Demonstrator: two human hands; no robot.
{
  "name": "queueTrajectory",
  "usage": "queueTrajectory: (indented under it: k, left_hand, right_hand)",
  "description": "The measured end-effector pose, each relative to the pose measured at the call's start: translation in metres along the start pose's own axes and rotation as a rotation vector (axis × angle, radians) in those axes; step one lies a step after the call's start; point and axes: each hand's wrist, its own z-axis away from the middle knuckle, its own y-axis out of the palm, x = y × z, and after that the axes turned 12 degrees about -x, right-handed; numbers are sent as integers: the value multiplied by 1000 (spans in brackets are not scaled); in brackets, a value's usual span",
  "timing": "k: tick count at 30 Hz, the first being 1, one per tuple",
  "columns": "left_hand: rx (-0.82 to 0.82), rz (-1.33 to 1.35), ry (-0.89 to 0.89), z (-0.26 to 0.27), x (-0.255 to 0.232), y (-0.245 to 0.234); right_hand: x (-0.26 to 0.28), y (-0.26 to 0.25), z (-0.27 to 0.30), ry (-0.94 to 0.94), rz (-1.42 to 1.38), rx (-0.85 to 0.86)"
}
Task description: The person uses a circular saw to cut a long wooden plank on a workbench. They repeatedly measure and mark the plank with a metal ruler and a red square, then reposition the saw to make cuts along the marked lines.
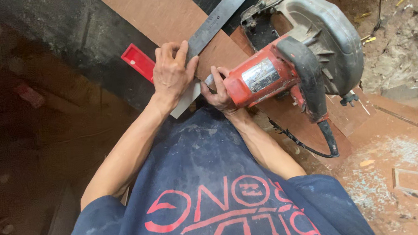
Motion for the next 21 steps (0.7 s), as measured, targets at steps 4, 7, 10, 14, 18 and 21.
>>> queueTrajectory:
  k: [4, 7, 10, 14, 18, 21]
  left_hand:
    - [-11, -2, -1, 2, -1, 1]
    - [-21, -7, -1, 1, -1, 0]
    - [-22, -9, 0, 0, -2, -1]
    - [-15, -5, -14, 2, -5, -1]
    - [-16, -7, -21, -2, -2, -1]
    - [2, 3, -37, 5, -6, 0]
  right_hand:
    - [-2, 1, 4, -26, 9, -19]
    - [-3, 3, 7, -28, 12, -20]
    - [-4, 3, 8, -16, 9, 3]
    - [-3, 1, 8, -38, 19, -26]
    - [-3, 7, 4, -29, 6, -31]
    - [-1, -1, 13, -2, -3, -29]
